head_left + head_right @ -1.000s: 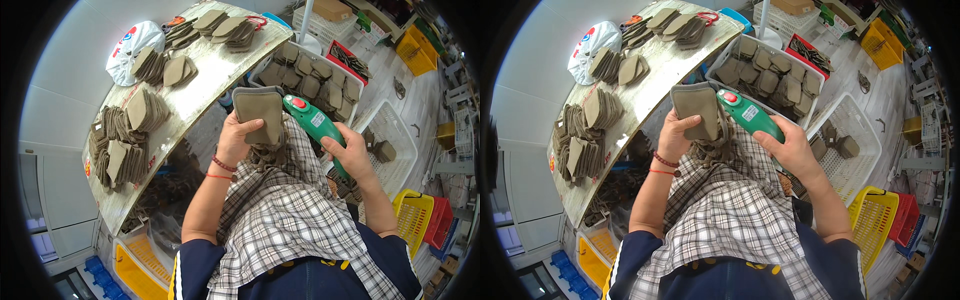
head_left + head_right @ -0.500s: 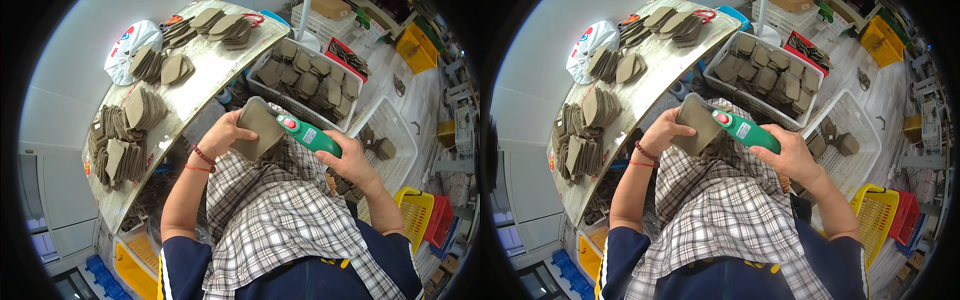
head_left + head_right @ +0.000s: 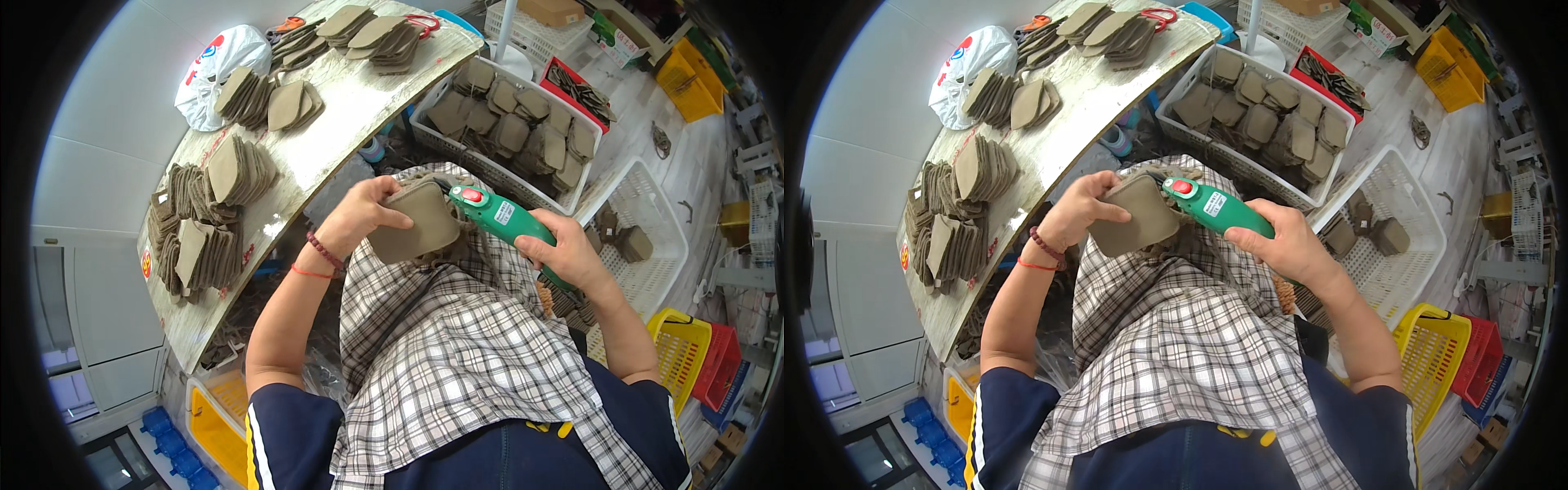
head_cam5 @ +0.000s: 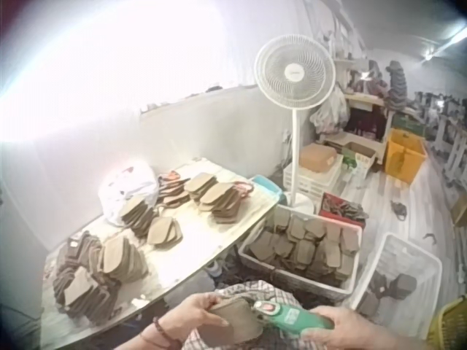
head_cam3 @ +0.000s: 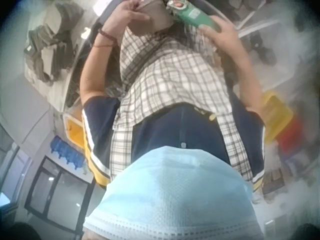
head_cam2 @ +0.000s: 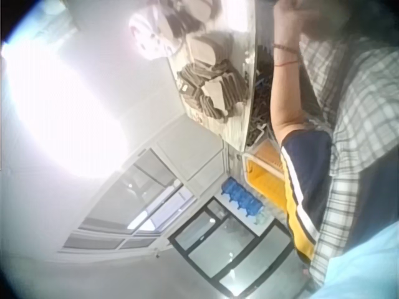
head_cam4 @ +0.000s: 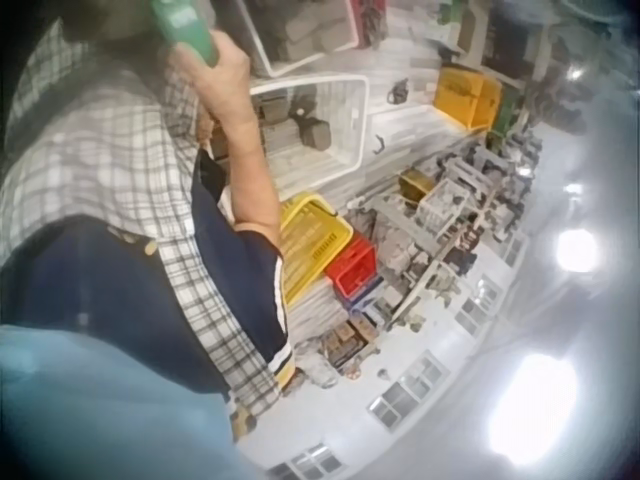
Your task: The person repeatedly picks up rectangular corduroy pads from a table, uses a green handheld rotary trimmer to trim the edges, and places the finished pads into a white basket. The process is repeated for multiple pads.
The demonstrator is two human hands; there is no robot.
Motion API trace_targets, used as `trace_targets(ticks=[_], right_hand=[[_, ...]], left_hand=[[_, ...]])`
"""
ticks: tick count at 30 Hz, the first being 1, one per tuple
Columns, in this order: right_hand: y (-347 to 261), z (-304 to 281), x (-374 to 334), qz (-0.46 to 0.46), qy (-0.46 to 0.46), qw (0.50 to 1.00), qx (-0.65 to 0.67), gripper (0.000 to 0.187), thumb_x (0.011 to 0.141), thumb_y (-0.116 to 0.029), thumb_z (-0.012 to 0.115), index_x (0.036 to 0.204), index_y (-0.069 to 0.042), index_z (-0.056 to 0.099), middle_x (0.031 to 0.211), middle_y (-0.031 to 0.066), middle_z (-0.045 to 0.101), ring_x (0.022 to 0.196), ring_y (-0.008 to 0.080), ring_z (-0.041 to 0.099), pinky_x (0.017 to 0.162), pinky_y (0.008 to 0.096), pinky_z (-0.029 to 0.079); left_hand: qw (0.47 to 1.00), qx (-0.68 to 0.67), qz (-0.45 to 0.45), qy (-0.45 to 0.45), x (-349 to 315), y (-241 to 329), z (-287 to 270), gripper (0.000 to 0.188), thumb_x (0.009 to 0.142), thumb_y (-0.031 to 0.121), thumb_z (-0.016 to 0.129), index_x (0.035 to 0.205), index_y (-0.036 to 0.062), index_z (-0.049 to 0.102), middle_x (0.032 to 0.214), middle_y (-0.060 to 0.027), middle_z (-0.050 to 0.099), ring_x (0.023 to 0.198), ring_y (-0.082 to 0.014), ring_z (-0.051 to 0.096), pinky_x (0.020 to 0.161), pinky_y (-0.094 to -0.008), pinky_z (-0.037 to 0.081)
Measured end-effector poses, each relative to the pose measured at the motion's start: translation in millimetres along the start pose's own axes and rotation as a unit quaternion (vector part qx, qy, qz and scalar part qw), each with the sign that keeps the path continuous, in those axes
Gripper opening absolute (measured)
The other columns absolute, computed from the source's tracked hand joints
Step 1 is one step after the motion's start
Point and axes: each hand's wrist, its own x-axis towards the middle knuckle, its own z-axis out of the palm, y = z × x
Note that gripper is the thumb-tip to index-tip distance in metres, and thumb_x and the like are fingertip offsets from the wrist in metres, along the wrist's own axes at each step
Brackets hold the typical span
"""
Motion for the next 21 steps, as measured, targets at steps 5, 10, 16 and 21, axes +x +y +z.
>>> trace_targets(ticks=[5,10,16,21], right_hand=[[3,-3,3,0.014,-0.029,0.999,0.009,0.037,0.085,-0.032,0.070,0.103,-0.001,0.062,0.075,0.0022,0.060,0.058,0.0070,0.054,0.053,0.0240,0.046],[4,-5,4,0.017,-0.055,0.998,0.012,0.038,0.084,-0.031,0.071,0.106,0.000,0.062,0.075,0.0023,0.060,0.059,0.0071,0.055,0.054,0.0239,0.046],[2,-12,7,-0.038,-0.080,0.993,-0.083,0.043,0.081,-0.032,0.073,0.108,0.000,0.062,0.080,0.0072,0.065,0.070,0.0135,0.061,0.065,0.0286,0.049],[8,-2,13,-0.069,-0.086,0.985,-0.130,0.045,0.081,-0.034,0.072,0.109,0.000,0.062,0.082,0.0104,0.067,0.072,0.0167,0.063,0.068,0.0302,0.050]], left_hand=[[0.998,0.000,0.001,0.062,-7,8,-5,0.019,0.069,-0.001,0.077,0.081,0.0046,0.064,0.074,0.0020,0.063,0.066,-0.0058,0.057,0.063,-0.0211,0.046],[0.997,0.056,-0.018,0.046,-8,7,-7,0.018,0.069,0.002,0.077,0.082,0.0033,0.065,0.074,0.0013,0.063,0.066,-0.0062,0.057,0.062,-0.0218,0.046],[0.984,0.178,-0.012,-0.024,-4,14,3,0.026,0.066,0.006,0.079,0.086,0.0017,0.063,0.076,-0.0003,0.063,0.070,-0.0091,0.057,0.066,-0.0243,0.047],[0.973,0.223,0.022,-0.056,0,5,20,0.042,0.062,0.008,0.081,0.098,0.0051,0.061,0.089,-0.0048,0.061,0.087,-0.0138,0.056,0.077,-0.0286,0.045]])
